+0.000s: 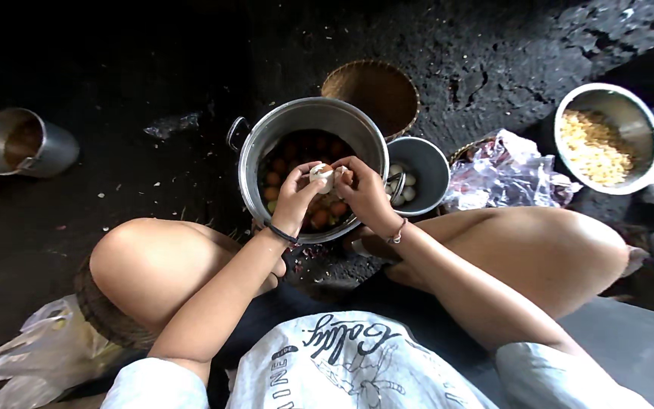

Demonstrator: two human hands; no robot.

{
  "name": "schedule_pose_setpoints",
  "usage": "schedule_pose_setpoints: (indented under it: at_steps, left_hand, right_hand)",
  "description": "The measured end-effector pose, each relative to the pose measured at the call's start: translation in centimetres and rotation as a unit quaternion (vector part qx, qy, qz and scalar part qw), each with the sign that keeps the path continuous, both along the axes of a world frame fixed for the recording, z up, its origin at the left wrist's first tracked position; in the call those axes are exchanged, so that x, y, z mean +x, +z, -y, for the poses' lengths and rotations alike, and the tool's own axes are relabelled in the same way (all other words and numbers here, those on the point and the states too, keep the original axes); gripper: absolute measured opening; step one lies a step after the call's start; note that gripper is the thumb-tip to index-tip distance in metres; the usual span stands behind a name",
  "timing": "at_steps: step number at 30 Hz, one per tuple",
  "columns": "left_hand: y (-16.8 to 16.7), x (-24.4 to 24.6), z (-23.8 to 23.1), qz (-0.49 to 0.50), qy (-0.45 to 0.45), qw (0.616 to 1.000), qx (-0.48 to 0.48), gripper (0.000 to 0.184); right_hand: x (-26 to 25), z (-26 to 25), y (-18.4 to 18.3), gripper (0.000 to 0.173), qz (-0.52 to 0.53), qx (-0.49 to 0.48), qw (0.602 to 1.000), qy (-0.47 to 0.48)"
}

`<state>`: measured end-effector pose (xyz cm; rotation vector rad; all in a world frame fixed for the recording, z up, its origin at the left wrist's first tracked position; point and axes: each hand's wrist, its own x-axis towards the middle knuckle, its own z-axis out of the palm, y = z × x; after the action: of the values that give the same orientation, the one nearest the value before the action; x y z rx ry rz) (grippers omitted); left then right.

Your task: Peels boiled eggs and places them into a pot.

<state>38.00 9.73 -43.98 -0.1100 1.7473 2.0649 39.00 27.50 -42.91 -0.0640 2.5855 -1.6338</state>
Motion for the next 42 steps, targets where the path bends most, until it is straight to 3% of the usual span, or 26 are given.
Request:
schedule_pose_setpoints:
  at_steps: [8,15,21,26,29,31,34,35,38,42]
  left_hand:
    - [0.1,-0.7,-0.4,0.020,-0.004,1.000,0.014,0.037]
    - [0.7,-1.8,-0.6,0.084,0.051,0.990,0.104,0.032]
    - [0.6,-1.9,-0.5,0.111,0.019,0.989,0.093,0.033]
    - [0.7,-1.4,-0.2,0.090,-0.043,0.995,0.028,0.039]
    - [0.5,-1.2,-0.2,0.137,-0.015,0.989,0.050,0.045]
    - [0.0,-1.0,0.2,0.164,0.018,0.982,0.089,0.039]
    - [0.3,-2.1,-0.1,0.165,0.065,0.977,0.120,0.036]
    - [0.2,-2.5,-0.1,0.162,0.070,0.977,0.120,0.035]
    - [-0.3,-3.5,0.3,0.119,0.097,0.986,0.067,0.034]
    - [-2.8,-5.8,0.7,0.024,0.071,0.993,-0.094,0.038]
  right_hand:
    - [-0.5,-0.8,-0.1,0.015,-0.100,0.106,0.989,0.014]
    - [-1.7,-0.9,0.3,0.025,-0.035,0.021,0.997,0.064]
    - [-0.8,-0.5,-0.5,0.021,-0.175,0.135,0.972,0.079]
    - [-1.9,-1.0,-0.2,0.016,-0.137,0.124,0.982,0.028]
    - [-2.4,-1.6,0.1,0.019,-0.095,0.142,0.985,0.007]
    - [-2.8,-2.2,-0.4,0.028,-0.062,0.165,0.983,0.054]
    - [-3.2,-2.2,-0.9,0.059,0.029,0.223,0.961,0.159]
    - [-3.3,-1.9,-0.8,0.061,0.055,0.235,0.955,0.173]
    - [-3.0,-1.4,0.3,0.055,0.079,0.220,0.960,0.156]
    - [-4.5,-0.9,0.0,0.040,0.032,0.217,0.970,0.105]
